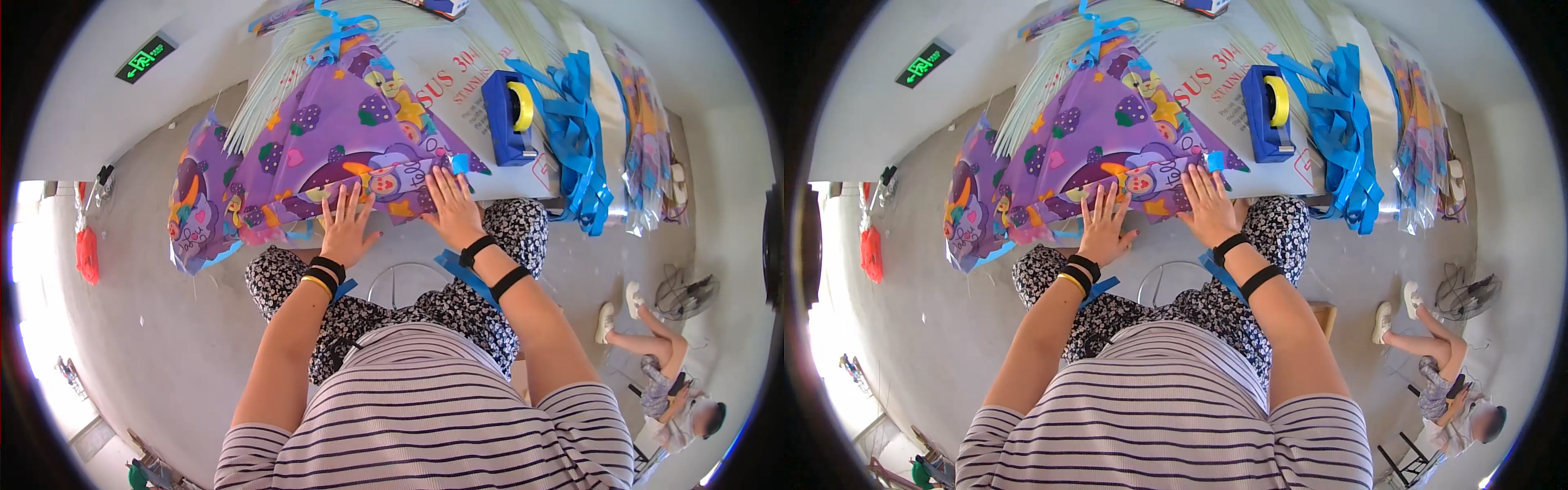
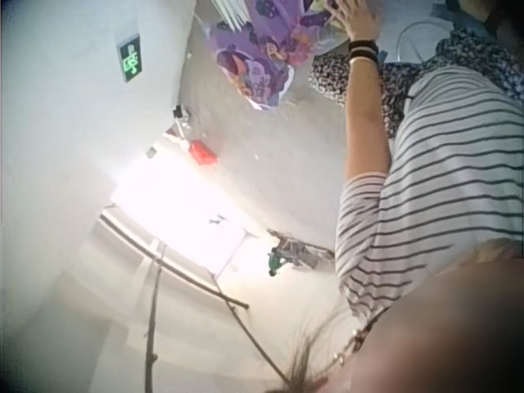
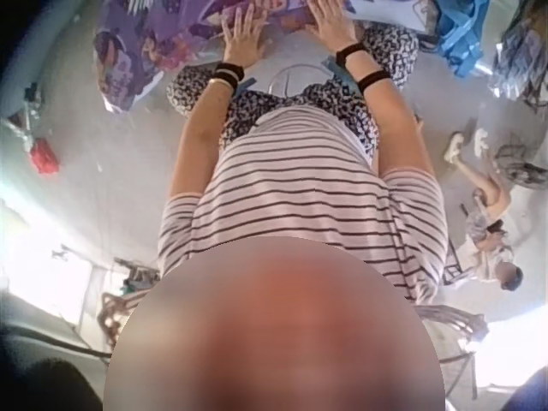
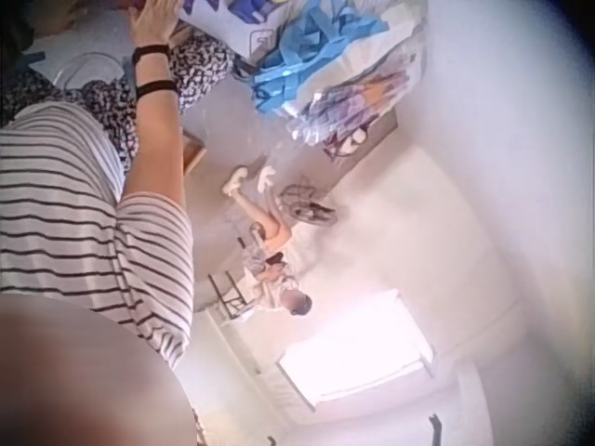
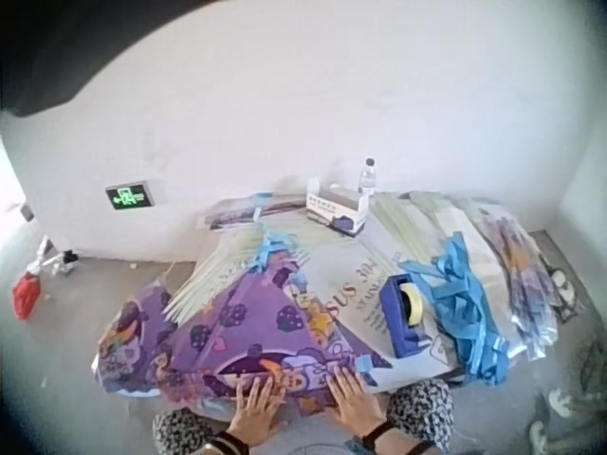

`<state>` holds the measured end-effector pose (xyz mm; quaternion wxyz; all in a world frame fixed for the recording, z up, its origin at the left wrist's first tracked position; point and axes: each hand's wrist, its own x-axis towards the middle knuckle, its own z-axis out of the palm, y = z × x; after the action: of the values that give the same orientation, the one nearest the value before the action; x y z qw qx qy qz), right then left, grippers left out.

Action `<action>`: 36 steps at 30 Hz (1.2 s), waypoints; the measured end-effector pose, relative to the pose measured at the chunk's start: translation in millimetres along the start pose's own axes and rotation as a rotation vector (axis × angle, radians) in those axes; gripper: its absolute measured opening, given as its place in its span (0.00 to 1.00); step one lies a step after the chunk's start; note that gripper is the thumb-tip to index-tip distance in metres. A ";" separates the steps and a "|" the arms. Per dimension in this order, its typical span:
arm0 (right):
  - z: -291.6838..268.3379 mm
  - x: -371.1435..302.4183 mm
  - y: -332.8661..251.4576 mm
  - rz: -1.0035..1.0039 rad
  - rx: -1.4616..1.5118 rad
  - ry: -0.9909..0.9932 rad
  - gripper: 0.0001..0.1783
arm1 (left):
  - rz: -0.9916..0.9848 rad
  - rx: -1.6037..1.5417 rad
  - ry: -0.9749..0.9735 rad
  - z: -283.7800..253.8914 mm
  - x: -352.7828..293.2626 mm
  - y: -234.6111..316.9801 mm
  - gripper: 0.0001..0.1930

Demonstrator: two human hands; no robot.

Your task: Assembling a character-themed kite by attaching decorative ribbons and securing edges with tape.

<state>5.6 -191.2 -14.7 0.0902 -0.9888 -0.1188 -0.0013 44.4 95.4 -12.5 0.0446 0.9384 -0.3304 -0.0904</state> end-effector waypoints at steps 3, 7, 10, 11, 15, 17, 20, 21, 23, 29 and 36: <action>-6.3 -14.9 18.6 0.119 -0.072 -0.055 0.50 | -0.001 -0.003 -0.003 -0.6 -0.3 1.1 0.48; -12.7 -29.4 39.6 0.157 -0.120 -0.063 0.50 | 0.014 0.016 0.014 0.4 4.0 3.4 0.49; -9.0 -26.2 35.5 0.172 -0.179 -0.127 0.51 | 0.017 0.030 0.026 -5.5 4.2 4.9 0.50; -7.1 -23.5 32.7 0.168 -0.206 -0.139 0.51 | 0.015 0.037 0.018 -8.0 0.9 3.1 0.52; -12.0 -21.1 23.8 0.217 -0.264 -0.227 0.52 | 0.008 0.054 -0.120 -27.4 2.6 12.0 0.53; -17.2 -16.3 18.2 0.266 -0.180 -0.252 0.51 | 0.022 0.045 -0.103 -32.6 6.0 16.5 0.53; -49.0 -9.0 29.2 0.183 0.021 -0.006 0.38 | -0.010 0.069 -0.170 -35.2 10.8 19.6 0.52; -67.1 -3.8 35.4 0.177 0.020 -0.002 0.38 | -0.015 0.072 -0.165 -35.3 11.1 19.4 0.52; -127.4 6.4 61.3 0.235 0.697 0.045 0.22 | -0.058 0.083 -0.205 -41.5 12.2 23.2 0.52; -143.8 31.4 269.4 0.623 0.569 0.641 0.10 | -0.055 0.065 -0.161 -41.3 25.3 34.6 0.54; -73.9 108.8 363.7 0.775 0.132 0.316 0.10 | -0.095 0.046 -0.204 -37.4 26.9 32.9 0.57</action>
<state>198.3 -526.3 -4.2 0.1642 -0.9401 0.2774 -0.1112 52.2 53.8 25.1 -0.0149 0.9398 -0.2903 -0.1799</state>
